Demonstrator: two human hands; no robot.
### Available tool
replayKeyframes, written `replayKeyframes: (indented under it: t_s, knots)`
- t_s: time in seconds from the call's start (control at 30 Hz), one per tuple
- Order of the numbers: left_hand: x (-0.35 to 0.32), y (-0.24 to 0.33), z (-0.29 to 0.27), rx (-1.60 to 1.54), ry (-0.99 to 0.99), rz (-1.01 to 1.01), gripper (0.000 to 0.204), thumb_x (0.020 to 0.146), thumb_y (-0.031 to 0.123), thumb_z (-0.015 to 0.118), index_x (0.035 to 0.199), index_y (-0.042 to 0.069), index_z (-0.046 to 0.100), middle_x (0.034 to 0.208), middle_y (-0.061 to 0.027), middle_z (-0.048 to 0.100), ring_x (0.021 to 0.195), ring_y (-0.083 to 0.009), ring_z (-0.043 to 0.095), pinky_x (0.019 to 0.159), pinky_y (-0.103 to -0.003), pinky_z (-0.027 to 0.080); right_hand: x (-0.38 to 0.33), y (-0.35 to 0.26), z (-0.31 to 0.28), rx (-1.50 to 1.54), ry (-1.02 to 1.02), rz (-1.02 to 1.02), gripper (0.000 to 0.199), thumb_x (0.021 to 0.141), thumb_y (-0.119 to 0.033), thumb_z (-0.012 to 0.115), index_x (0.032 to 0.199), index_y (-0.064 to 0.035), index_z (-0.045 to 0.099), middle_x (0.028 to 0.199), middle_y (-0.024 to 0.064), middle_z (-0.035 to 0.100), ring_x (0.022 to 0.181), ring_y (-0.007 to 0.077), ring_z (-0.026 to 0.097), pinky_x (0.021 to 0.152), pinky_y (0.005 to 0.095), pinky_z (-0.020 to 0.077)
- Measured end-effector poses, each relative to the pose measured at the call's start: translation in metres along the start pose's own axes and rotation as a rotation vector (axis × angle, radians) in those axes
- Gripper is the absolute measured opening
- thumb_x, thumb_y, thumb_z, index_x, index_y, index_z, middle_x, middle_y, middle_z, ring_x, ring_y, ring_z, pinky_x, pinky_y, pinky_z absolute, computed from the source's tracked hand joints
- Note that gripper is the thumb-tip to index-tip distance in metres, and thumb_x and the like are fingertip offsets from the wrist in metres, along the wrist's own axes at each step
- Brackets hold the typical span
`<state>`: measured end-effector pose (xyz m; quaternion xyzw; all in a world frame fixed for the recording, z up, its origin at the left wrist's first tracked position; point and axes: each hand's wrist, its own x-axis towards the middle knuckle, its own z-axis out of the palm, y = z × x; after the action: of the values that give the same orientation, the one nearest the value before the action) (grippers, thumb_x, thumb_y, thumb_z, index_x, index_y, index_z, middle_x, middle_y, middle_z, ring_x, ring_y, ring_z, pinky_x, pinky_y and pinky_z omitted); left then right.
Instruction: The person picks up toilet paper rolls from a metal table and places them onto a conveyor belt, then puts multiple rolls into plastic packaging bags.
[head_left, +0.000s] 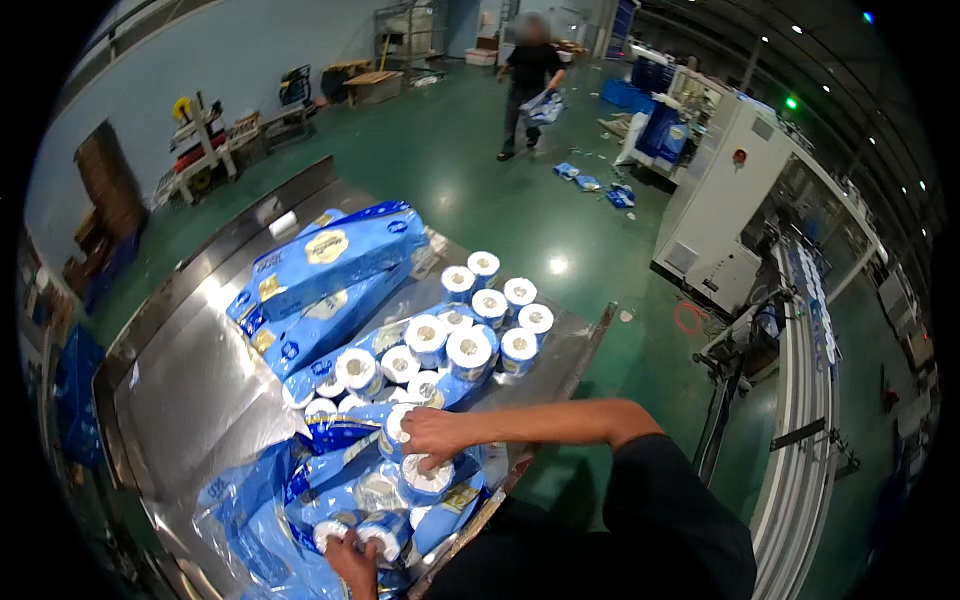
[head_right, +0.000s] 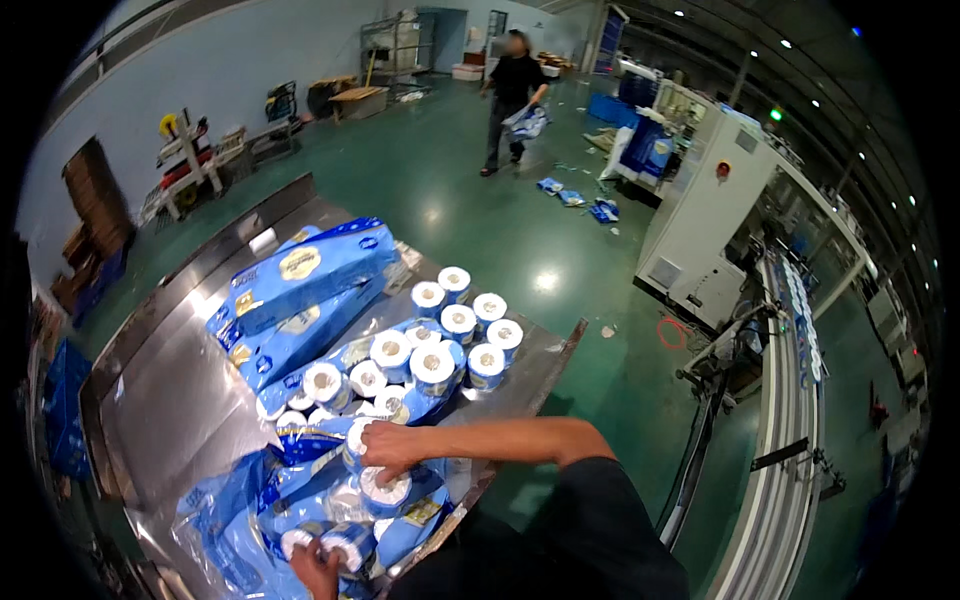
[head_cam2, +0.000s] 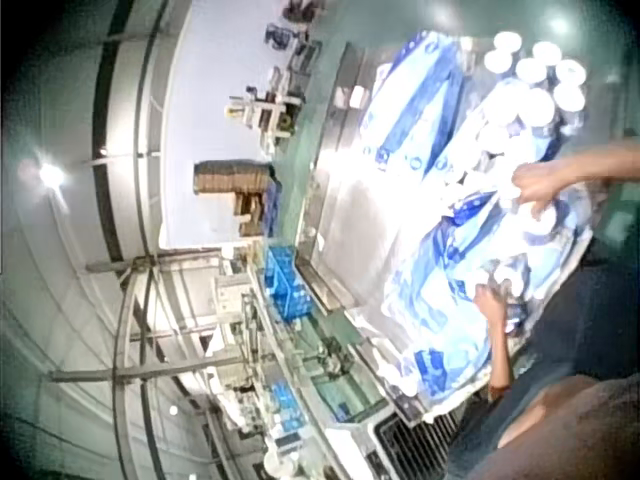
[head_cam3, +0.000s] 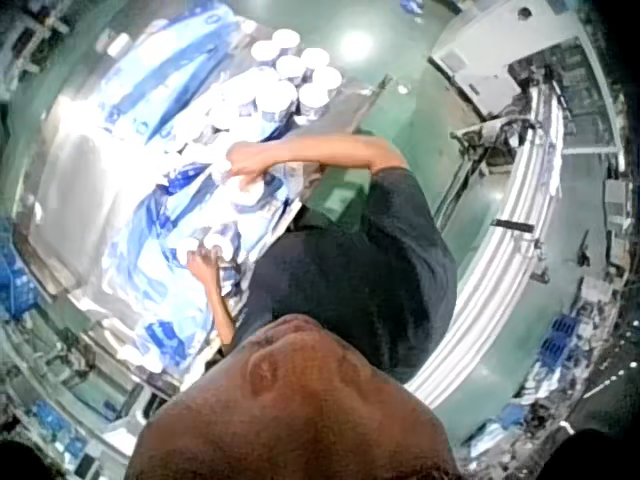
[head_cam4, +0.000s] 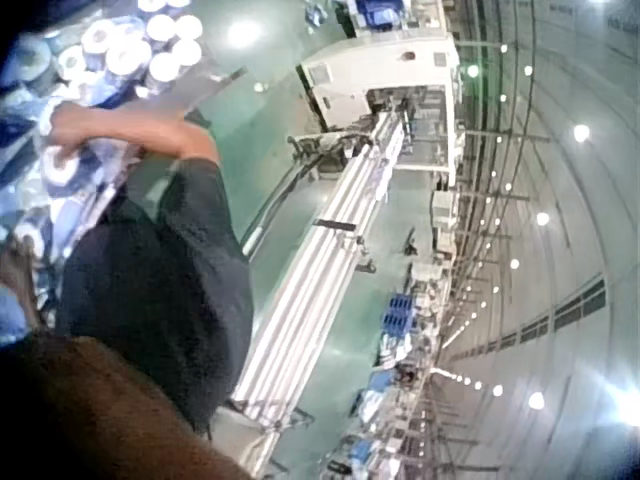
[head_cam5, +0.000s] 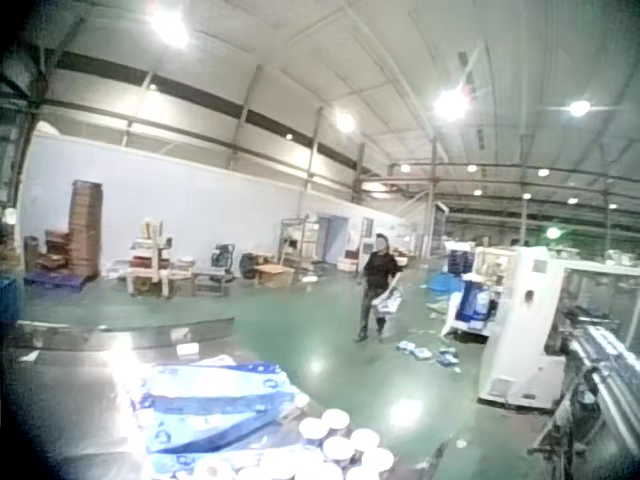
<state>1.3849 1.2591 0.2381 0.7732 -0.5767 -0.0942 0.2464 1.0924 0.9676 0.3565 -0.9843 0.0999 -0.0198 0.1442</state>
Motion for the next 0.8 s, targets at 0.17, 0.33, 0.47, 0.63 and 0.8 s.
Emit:
replayKeyframes:
  t_s: [0.17, 0.33, 0.47, 0.63, 0.8]
  knots:
    - [0.023, 0.013, -0.084, -0.031, 0.044, -0.086, 0.042, 0.084, 0.018, 0.084, 0.114, -0.008, 0.071, 0.087, -0.0174, 0.061, 0.072, -0.0248, 0.067, 0.058, -0.034, 0.058, -0.099, -0.045, -0.025, 0.446, 0.459, 0.463, 0.042, 0.084, -0.034, 0.075, 0.114, -0.0056, 0.071, 0.111, 0.0146, 0.066, 0.111, 0.0344, 0.058, 0.093, 0.0451, 0.0473]
    - [0.053, 0.078, -0.121, 0.036, 0.257, 0.353, 0.042, 0.087, 0.017, 0.082, 0.12, -0.005, 0.068, 0.088, -0.0141, 0.063, 0.072, -0.023, 0.06, 0.068, -0.041, 0.051, -0.21, -0.113, 0.021, 0.969, 0.882, 0.767, 0.025, 0.094, -0.016, 0.065, 0.113, 0.0006, 0.067, 0.1, 0.0115, 0.069, 0.096, 0.0168, 0.065, 0.087, 0.0331, 0.0518]
    - [0.065, 0.187, -0.082, -0.371, 0.015, 0.469, 0.043, 0.087, 0.018, 0.083, 0.121, -0.004, 0.068, 0.085, -0.0102, 0.062, 0.074, -0.0232, 0.056, 0.068, -0.041, 0.047, -0.321, -0.21, 0.104, 0.961, 1.287, 1.167, 0.021, 0.096, -0.015, 0.063, 0.108, 0.0014, 0.069, 0.095, 0.0074, 0.072, 0.092, 0.0144, 0.064, 0.081, 0.0333, 0.0519]
    - [0.005, 0.387, 0.014, -0.571, -0.516, 0.728, 0.048, 0.076, 0.007, 0.079, 0.123, -0.001, 0.069, 0.123, -0.0221, 0.064, 0.116, -0.0357, 0.06, 0.106, -0.044, 0.043, -0.462, -0.412, 0.147, 0.804, 2.0, 1.41, 0.022, 0.098, -0.013, 0.061, 0.114, -0.0033, 0.073, 0.099, 0.0051, 0.072, 0.094, 0.016, 0.066, 0.087, 0.0314, 0.0533]
    - [-0.189, 0.613, 0.075, -0.719, -0.9, 1.305, 0.043, 0.077, 0.01, 0.081, 0.117, -0.001, 0.071, 0.112, -0.0197, 0.065, 0.106, -0.0339, 0.064, 0.093, -0.039, 0.05, -0.566, -0.625, 0.188, 0.048, 2.354, 1.99, 0.017, 0.095, -0.009, 0.06, 0.101, 0.001, 0.072, 0.091, -0.0007, 0.067, 0.086, 0.0091, 0.06, 0.081, 0.0272, 0.0497]
